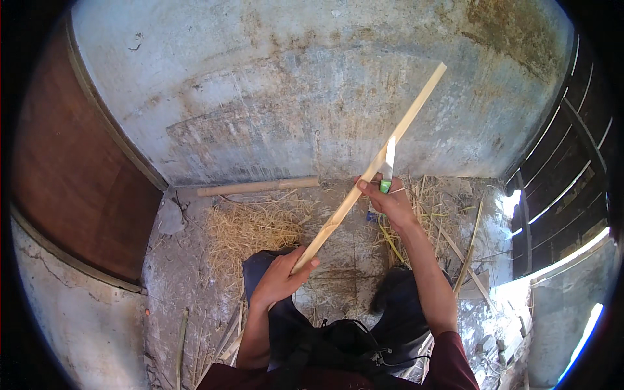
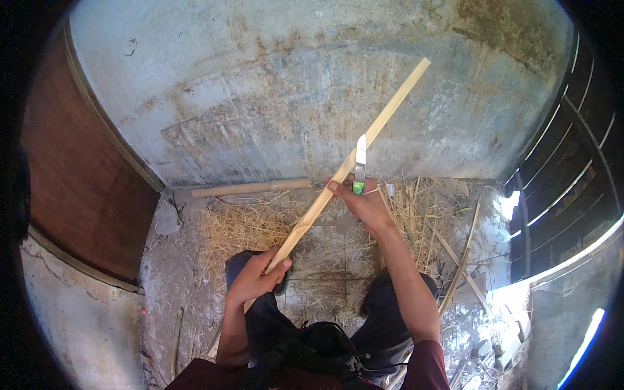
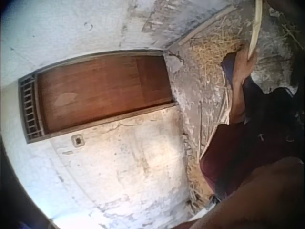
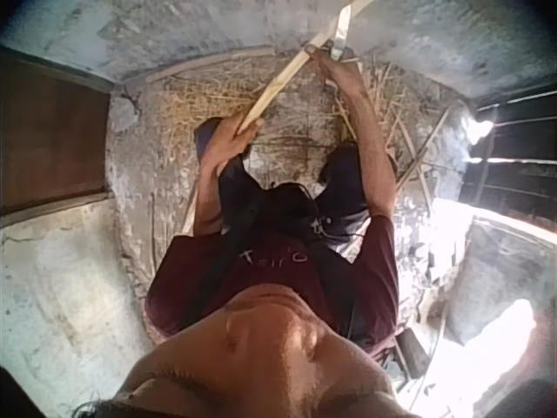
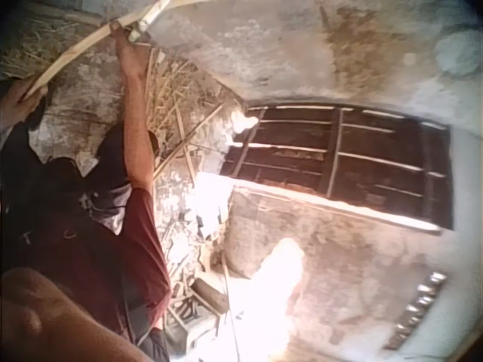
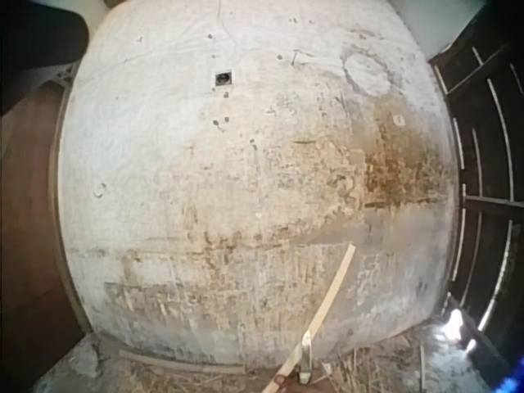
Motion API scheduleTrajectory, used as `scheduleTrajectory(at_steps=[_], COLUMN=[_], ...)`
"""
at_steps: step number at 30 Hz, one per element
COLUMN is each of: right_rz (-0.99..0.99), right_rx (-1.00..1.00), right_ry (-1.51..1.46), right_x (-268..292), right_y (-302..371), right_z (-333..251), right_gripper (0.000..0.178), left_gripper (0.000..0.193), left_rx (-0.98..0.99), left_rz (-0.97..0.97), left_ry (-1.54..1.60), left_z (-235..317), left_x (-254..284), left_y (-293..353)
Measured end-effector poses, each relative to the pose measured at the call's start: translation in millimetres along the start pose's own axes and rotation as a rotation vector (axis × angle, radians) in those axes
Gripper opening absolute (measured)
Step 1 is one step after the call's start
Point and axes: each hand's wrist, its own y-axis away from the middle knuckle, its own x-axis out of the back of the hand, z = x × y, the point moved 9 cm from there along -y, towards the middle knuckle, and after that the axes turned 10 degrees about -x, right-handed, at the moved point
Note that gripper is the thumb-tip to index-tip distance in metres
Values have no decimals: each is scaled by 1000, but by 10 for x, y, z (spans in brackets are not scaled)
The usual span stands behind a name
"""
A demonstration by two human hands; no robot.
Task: The person shaves thin layers off a long bamboo strip using a knife, working along the length of the material.
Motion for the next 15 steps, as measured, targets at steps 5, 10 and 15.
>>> scheduleTrajectory(at_steps=[5, 10, 15], right_rz=[-14, -21, -59], right_rx=[-1, 17, 34], right_ry=[-1, 7, 165], right_x=[-23, -122, -148], right_y=[23, 44, 101], right_z=[5, -37, -144], right_gripper=[28, 25, 43], left_gripper=[40, 37, 36], left_rx=[-28, -67, -40], left_rz=[46, 121, 29], left_ry=[183, 317, 288], left_z=[65, 264, 264], left_x=[-12, -52, -61], left_y=[-135, -347, -501])
